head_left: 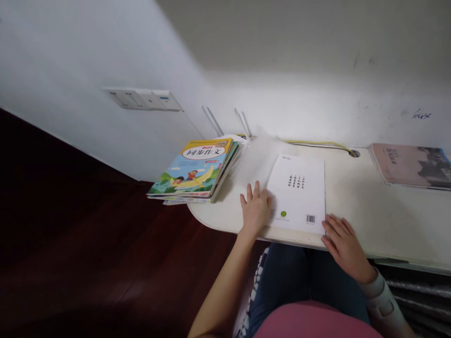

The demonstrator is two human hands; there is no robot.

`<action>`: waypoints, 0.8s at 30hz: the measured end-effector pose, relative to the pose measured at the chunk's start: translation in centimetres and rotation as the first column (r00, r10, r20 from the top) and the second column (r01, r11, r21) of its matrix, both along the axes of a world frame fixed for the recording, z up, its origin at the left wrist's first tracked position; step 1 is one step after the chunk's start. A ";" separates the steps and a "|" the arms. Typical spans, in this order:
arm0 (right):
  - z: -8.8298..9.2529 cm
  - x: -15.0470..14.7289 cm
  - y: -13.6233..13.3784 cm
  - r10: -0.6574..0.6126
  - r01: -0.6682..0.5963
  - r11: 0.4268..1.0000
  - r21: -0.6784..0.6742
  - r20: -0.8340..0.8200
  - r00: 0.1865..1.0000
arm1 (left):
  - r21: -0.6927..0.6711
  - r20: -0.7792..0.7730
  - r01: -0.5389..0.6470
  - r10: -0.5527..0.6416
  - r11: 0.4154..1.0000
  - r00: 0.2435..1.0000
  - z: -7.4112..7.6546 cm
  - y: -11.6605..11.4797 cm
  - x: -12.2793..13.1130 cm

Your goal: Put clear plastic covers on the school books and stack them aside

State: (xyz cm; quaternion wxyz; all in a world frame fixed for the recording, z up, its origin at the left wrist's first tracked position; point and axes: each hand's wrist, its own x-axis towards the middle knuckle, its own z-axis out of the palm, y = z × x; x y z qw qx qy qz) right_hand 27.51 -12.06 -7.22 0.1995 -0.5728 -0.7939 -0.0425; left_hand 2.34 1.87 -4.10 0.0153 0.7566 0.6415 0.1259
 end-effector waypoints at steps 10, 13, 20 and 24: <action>0.0 -0.1 0.0 -0.005 0.005 1.000 0.011 -0.014 1.000 | 0.055 0.343 0.026 -0.043 0.998 0.938 0.9 -0.6 0.0; 0.5 -0.2 0.2 -0.004 0.004 1.000 -0.002 -0.084 0.996 | 0.030 0.658 0.281 -0.231 0.959 0.717 2.8 -1.9 1.1; 3.7 -0.8 0.7 -0.090 0.034 0.995 -0.094 -0.697 0.711 | 0.076 0.655 0.768 -0.612 0.636 0.443 4.5 -4.9 7.2; 4.6 -0.6 1.1 -0.296 0.112 0.955 -0.274 -0.869 0.397 | 0.084 0.299 0.744 -0.729 0.663 0.616 3.1 -5.2 9.9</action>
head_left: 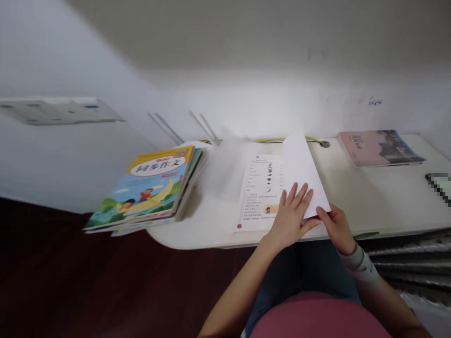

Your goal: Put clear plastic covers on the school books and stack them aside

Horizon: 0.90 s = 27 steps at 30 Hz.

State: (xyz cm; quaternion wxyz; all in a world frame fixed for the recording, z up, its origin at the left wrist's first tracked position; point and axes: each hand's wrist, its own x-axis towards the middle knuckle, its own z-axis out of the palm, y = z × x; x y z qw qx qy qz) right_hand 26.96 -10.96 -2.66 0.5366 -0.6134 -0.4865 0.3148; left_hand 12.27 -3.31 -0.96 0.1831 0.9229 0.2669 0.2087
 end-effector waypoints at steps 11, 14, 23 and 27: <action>-2.5 6.5 -1.5 -0.238 0.307 0.951 0.039 0.726 0.645 | 0.381 -0.239 0.076 0.019 0.921 0.971 -2.9 -0.3 3.1; -3.9 7.7 -1.9 -0.239 0.340 0.937 0.084 0.862 0.447 | 0.363 -0.289 0.151 -0.043 0.919 0.956 -3.4 -0.5 4.4; -4.6 7.8 -2.2 -0.134 0.319 0.948 -0.013 0.891 0.433 | 0.258 -0.313 0.100 -0.014 0.961 0.950 -3.8 -1.0 6.8; -4.4 7.8 -2.2 -0.132 0.315 0.949 -0.024 0.876 0.464 | 0.224 -0.299 0.087 -0.016 0.971 0.954 -3.7 -1.0 7.0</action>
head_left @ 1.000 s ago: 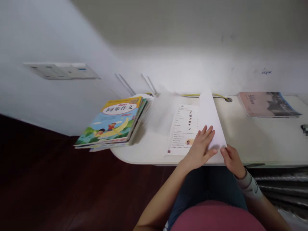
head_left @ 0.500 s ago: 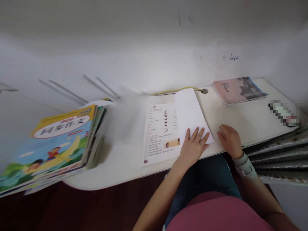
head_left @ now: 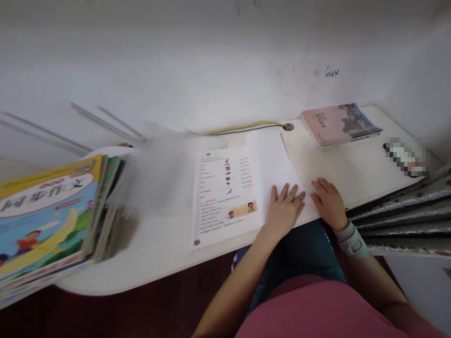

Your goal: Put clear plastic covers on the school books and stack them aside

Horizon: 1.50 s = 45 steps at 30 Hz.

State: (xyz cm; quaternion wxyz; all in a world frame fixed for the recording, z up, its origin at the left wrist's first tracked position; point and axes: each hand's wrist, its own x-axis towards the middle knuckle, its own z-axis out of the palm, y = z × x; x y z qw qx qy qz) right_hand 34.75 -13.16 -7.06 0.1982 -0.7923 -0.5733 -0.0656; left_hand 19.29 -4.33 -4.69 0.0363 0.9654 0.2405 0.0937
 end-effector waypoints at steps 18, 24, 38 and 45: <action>0.0 -0.1 0.1 -0.007 0.011 0.998 0.058 -0.061 0.998 | -0.024 -0.040 0.057 -0.058 0.998 0.998 0.2 -0.6 0.9; 0.1 -0.2 0.2 -0.029 0.029 0.999 0.031 -0.020 0.999 | 0.004 -0.051 0.090 -0.090 0.996 0.995 0.1 -1.5 0.2; 0.3 -0.5 0.2 -0.009 0.011 1.000 -0.023 0.068 0.998 | -0.072 -0.164 0.215 -0.224 0.974 0.961 1.5 -0.7 0.1; 0.1 -0.7 0.2 -0.019 0.017 1.000 0.019 0.107 0.994 | 0.020 -0.279 0.048 -0.041 0.999 0.960 5.4 9.2 4.0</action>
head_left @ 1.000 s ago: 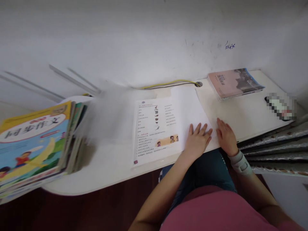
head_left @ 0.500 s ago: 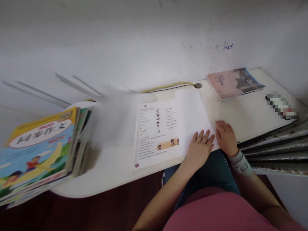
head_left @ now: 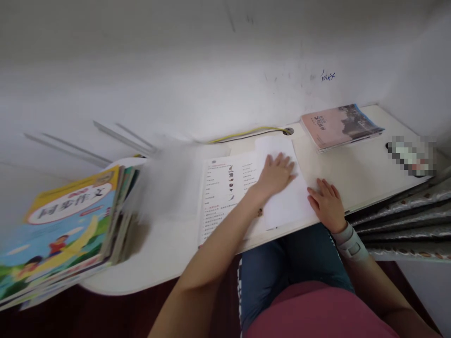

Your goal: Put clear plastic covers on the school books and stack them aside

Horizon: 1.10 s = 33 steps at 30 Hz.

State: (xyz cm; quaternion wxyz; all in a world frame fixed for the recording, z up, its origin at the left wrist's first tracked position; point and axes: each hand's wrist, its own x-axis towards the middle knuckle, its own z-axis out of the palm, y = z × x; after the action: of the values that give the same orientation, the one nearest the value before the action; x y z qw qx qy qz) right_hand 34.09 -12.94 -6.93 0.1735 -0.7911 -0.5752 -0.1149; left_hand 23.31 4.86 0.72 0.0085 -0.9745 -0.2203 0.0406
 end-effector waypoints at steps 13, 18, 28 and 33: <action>-0.1 -0.3 0.2 0.001 0.000 1.000 0.023 -0.038 0.999 | 0.101 -0.270 -0.150 0.172 0.983 0.947 1.4 8.1 4.3; 0.0 -0.4 0.2 0.001 0.000 1.000 0.013 -0.043 0.999 | 0.179 -0.223 -0.178 0.217 0.967 0.950 2.0 7.8 5.2; 0.0 -0.4 0.2 0.004 -0.003 1.000 0.029 -0.034 0.999 | 0.019 -0.175 -0.141 0.142 0.990 0.974 1.1 7.7 4.4; 0.0 -0.5 0.2 0.002 -0.001 1.000 0.024 -0.046 0.999 | -0.031 0.030 -0.201 0.202 0.979 0.979 1.4 4.0 -0.5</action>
State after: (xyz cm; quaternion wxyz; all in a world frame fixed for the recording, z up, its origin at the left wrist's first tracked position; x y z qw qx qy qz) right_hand 33.64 -12.71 -6.91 0.1962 -0.7909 -0.5703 -0.1033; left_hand 22.79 8.90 2.09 -0.0127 -0.9478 -0.3175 0.0279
